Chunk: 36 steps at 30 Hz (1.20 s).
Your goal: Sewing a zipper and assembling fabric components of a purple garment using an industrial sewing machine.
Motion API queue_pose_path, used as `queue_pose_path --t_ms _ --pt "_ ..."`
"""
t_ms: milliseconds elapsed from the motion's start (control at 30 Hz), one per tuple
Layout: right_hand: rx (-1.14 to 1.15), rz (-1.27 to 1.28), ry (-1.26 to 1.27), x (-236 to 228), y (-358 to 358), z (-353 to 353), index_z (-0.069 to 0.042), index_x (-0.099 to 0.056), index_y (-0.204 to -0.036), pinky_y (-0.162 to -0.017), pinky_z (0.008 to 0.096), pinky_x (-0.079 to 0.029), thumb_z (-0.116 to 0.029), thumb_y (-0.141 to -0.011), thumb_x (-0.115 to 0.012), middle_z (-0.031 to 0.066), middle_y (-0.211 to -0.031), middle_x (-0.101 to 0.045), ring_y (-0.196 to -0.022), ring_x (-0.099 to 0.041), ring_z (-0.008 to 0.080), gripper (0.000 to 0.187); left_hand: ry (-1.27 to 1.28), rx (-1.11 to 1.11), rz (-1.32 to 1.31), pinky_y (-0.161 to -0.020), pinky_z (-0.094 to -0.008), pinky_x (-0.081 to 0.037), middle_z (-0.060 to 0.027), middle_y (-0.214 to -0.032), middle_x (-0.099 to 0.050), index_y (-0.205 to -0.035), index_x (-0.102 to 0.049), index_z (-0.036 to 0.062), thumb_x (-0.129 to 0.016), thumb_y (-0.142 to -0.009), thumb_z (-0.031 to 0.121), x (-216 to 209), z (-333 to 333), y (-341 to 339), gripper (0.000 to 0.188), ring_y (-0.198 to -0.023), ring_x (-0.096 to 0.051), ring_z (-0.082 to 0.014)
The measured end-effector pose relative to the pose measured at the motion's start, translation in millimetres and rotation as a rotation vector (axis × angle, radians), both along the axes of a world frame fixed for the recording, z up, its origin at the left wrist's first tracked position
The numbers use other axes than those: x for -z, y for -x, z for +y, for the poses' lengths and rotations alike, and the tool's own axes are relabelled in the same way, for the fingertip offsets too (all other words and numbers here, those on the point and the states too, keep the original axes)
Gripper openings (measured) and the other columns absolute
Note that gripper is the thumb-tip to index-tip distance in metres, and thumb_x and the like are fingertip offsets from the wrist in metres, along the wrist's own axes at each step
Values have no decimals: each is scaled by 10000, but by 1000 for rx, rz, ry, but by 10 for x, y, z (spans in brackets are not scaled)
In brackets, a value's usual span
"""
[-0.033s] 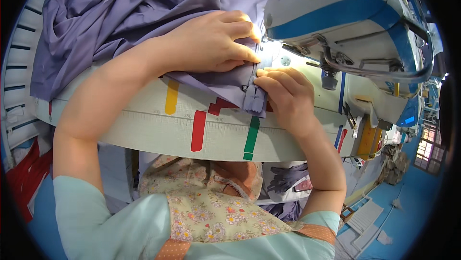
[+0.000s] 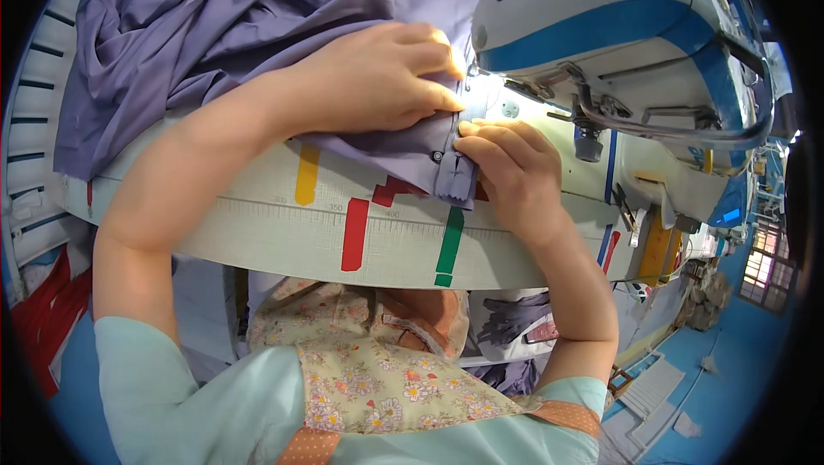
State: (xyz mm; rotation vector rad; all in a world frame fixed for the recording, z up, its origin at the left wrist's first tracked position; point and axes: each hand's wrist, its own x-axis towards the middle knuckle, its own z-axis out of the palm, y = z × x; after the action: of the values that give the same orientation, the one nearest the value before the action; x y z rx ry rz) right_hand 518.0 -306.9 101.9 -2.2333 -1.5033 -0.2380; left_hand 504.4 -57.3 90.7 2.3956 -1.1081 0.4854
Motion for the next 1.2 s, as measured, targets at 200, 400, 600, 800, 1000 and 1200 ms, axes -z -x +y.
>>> queue_pose_path --t_ms 200,400,600,800,1000,1200 --pt "-18 248 -13 -107 -33 -103 -81 -668 -1059 -912 388 -512 10 -690 -671 70 -1164 -667 -1093 -614 288 380 41 6 232 -1004 -426 -465 -65 -1104 -612 -1025 -669 65 -708 -713 102 -72 -177 642 317 -1069 -575 -270" --pt "-53 360 -84 -136 33 -136 -60 -662 -1083 -942 404 -500 6 -663 -709 101 -1185 -658 -1093 -616 314 428 49 -35 160 -1016 -468 -472 -46 -1116 -608 -1029 -685 119 -711 -680 72 -56 -155 789 353 -1073 -566 -261" --pt "-59 188 -95 -29 58 -91 -62 -661 -1054 -911 411 -499 -4 -691 -681 85 -1133 -662 -1040 -621 306 368 33 -34 157 -1034 -466 -463 -41 -1116 -606 -1036 -691 151 -706 -670 57 -28 -142 806 378 -1084 -561 -262" --pt "-33 194 -108 -63 66 -71 -70 -679 -993 -873 391 -508 -6 -716 -673 70 -1104 -674 -989 -629 294 284 1 -36 176 -1033 -464 -459 -49 -1118 -604 -1024 -692 145 -710 -670 50 -94 -162 829 366 -1093 -559 -268" --pt "61 354 -236 7 19 -20 -42 -695 -893 -807 358 -513 -3 -808 -662 66 -943 -708 -903 -649 266 99 2 -45 282 -876 -414 -499 -63 -1020 -633 -980 -671 97 -740 -710 107 -268 -213 788 279 -1009 -592 -280" --pt "190 525 -239 -58 65 12 -32 -684 -908 -757 347 -507 -14 -825 -671 78 -865 -677 -826 -641 254 86 297 -343 283 -746 -366 -497 -110 -939 -641 -951 -665 39 -751 -759 142 -269 -522 583 235 -853 -622 -275"
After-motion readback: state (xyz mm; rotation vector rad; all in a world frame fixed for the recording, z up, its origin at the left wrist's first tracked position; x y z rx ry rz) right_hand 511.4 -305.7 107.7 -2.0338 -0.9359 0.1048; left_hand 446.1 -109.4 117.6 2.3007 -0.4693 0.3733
